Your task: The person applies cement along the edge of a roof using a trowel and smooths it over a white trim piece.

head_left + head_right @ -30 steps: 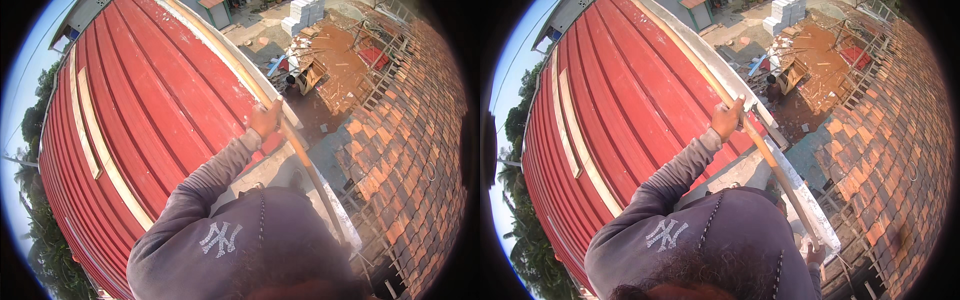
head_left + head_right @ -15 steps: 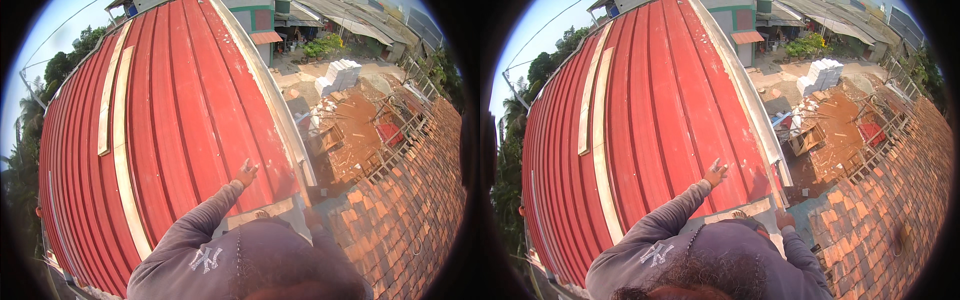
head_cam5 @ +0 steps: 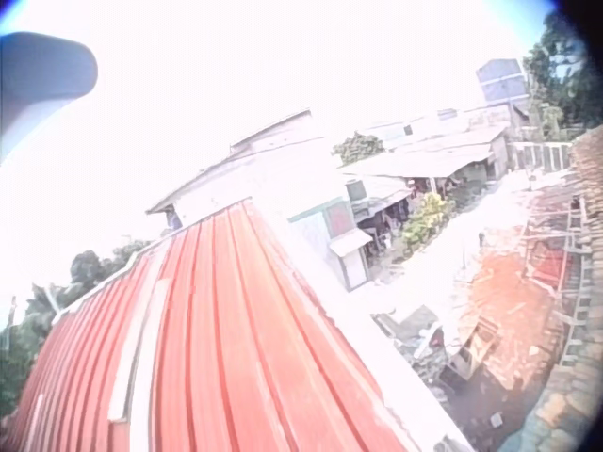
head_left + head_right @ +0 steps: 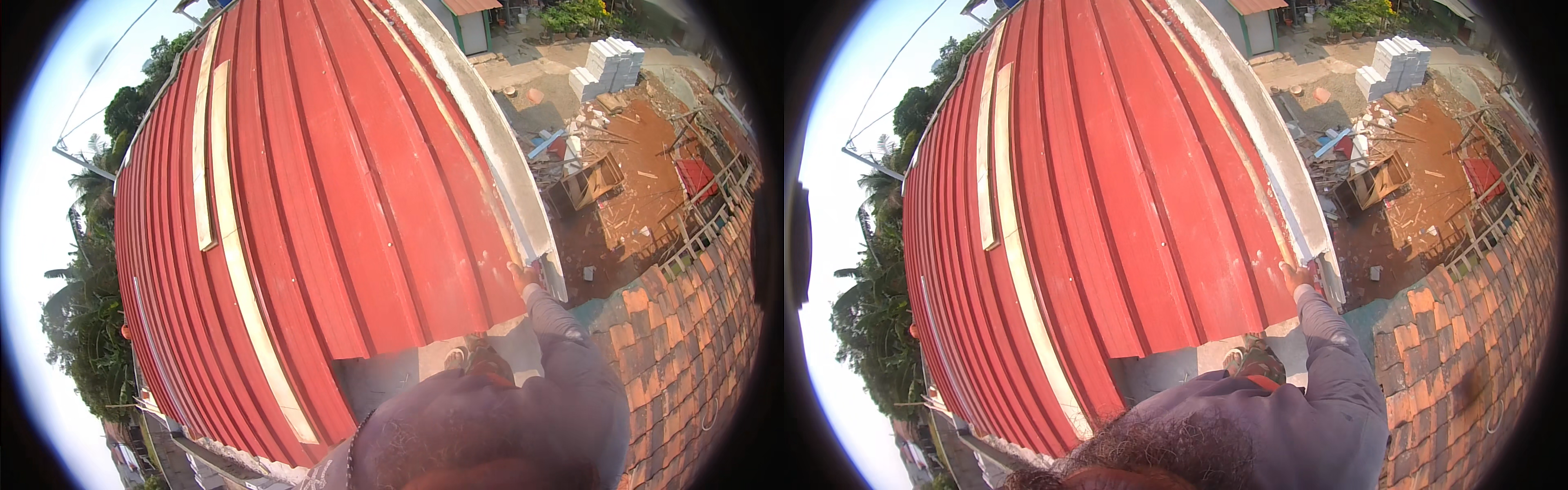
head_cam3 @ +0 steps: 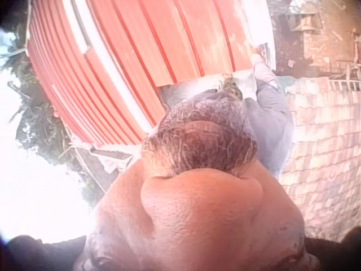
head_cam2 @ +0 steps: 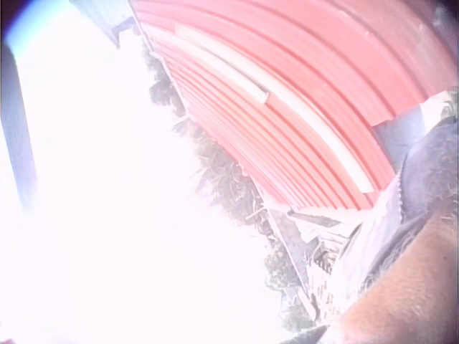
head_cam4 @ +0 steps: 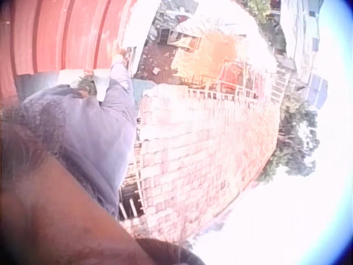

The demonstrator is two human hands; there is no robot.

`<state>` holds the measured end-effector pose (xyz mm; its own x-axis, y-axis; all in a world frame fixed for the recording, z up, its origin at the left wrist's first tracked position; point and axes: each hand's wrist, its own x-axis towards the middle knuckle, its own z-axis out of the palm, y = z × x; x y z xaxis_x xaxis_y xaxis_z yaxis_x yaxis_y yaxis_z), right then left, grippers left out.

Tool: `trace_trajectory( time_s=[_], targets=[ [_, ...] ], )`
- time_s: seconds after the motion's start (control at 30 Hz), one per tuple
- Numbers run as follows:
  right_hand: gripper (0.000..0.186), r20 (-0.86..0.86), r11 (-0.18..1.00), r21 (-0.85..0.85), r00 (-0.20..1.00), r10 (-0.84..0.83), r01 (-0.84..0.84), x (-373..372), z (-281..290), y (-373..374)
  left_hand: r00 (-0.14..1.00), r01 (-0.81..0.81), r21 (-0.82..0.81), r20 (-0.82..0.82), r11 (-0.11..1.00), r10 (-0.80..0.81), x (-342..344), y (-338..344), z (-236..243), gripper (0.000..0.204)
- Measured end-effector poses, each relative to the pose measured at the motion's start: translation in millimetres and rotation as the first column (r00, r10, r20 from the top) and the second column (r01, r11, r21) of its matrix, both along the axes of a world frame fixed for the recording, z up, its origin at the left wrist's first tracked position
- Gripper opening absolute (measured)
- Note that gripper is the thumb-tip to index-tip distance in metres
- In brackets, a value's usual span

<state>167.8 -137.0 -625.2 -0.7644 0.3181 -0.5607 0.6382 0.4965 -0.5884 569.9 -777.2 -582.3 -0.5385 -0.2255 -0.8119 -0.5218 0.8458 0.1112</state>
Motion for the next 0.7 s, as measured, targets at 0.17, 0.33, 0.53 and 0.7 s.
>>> trace_trajectory(
  time_s=[0.17, 0.33, 0.53, 0.7],
  targets=[
    [0.061, -0.146, 0.976, 0.208, 0.989, -0.028, 0.058, -43.6, -44.0, 23.2, 0.992, -0.107, 0.108, -0.049, 0.988, 0.113, 22.1, 26.4, 7.5, 0.046],
    [0.051, -0.062, 0.926, 0.372, 0.997, -0.044, 0.064, -63.7, -47.5, -8.1, 0.991, -0.131, 0.115, -0.009, 0.985, 0.133, 34.8, 35.6, 29.4, 0.044],
    [0.038, 0.02, 0.845, 0.534, 1.0, 0.002, -0.012, -86.6, -35.9, -49.1, 0.994, -0.1, 0.091, -0.043, 0.991, 0.104, 61.6, 33.2, 46.8, 0.043],
    [0.035, -0.055, 0.799, 0.601, 0.996, 0.071, -0.024, -84.7, -49.3, -43.6, 0.988, 0.019, 0.101, -0.153, 0.995, -0.003, 78.1, 35.4, 33.4, 0.043]
  ],
)
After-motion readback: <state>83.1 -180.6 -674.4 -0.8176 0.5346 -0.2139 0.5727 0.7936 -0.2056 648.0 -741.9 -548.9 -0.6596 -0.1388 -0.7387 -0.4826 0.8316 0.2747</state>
